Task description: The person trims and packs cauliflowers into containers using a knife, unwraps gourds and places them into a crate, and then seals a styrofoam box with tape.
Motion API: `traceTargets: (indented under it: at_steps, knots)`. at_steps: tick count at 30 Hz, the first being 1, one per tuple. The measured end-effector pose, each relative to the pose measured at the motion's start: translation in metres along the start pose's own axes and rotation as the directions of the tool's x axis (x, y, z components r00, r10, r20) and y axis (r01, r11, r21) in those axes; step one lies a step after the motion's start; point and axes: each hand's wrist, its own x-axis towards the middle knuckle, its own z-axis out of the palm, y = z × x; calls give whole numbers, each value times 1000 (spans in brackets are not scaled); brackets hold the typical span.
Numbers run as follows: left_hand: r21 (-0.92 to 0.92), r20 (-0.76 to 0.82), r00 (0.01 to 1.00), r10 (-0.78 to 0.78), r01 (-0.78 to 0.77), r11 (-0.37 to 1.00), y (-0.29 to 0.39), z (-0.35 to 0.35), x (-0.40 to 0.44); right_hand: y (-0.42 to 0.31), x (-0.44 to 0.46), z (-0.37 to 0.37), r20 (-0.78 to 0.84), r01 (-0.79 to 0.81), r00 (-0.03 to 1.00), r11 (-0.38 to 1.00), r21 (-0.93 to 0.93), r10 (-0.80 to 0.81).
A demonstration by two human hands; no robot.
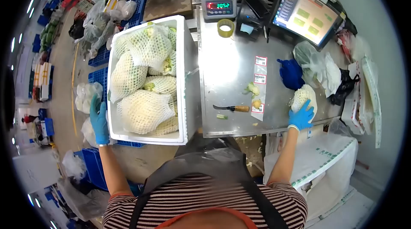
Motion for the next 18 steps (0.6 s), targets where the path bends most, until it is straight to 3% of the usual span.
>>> traceTargets:
  at_steps: [3, 5, 7, 9, 10, 11, 13, 15, 16, 18]
  knots:
    - [30, -12, 998, 57, -56, 998, -10, -9, -3, -24, 10, -59, -107, 315, 949, 864, 394, -297]
    - [90, 85, 970, 226, -233, 968, -18, -4, 17, -115, -8, -147, -180, 533, 786, 501, 682, -591]
    - [111, 203, 943, 264, -290, 951, -2, 12, 31, -187, -36, -174, -307, 686, 592, 266, 677, -746]
    - [297, 321, 826, 464, -553, 779, -9, 43, 42, -277, -74, -212, -416, 731, 368, -18, 683, -831]
    - [319, 351, 792, 499, -603, 731, -18, 71, 44, -321, -93, -241, -448, 717, 285, -122, 687, -847]
    - [447, 437, 747, 501, -664, 600, -14, 94, 43, -365, -109, -266, -483, 692, 205, -223, 687, -851]
    - [593, 586, 738, 335, -672, 443, 14, 121, 53, -456, -125, -285, -505, 713, 178, -243, 658, -845]
    - [711, 452, 716, 532, -650, 270, -35, 152, 90, -542, -135, -284, -434, 732, 264, -114, 671, -861]
    - [768, 385, 680, 624, -611, 191, -55, 159, 101, -567, -138, -276, -319, 736, 215, -61, 674, -923]
    - [612, 396, 786, 476, -612, 501, -49, 118, 108, -602, -148, -257, -64, 745, 124, 50, 665, -990]
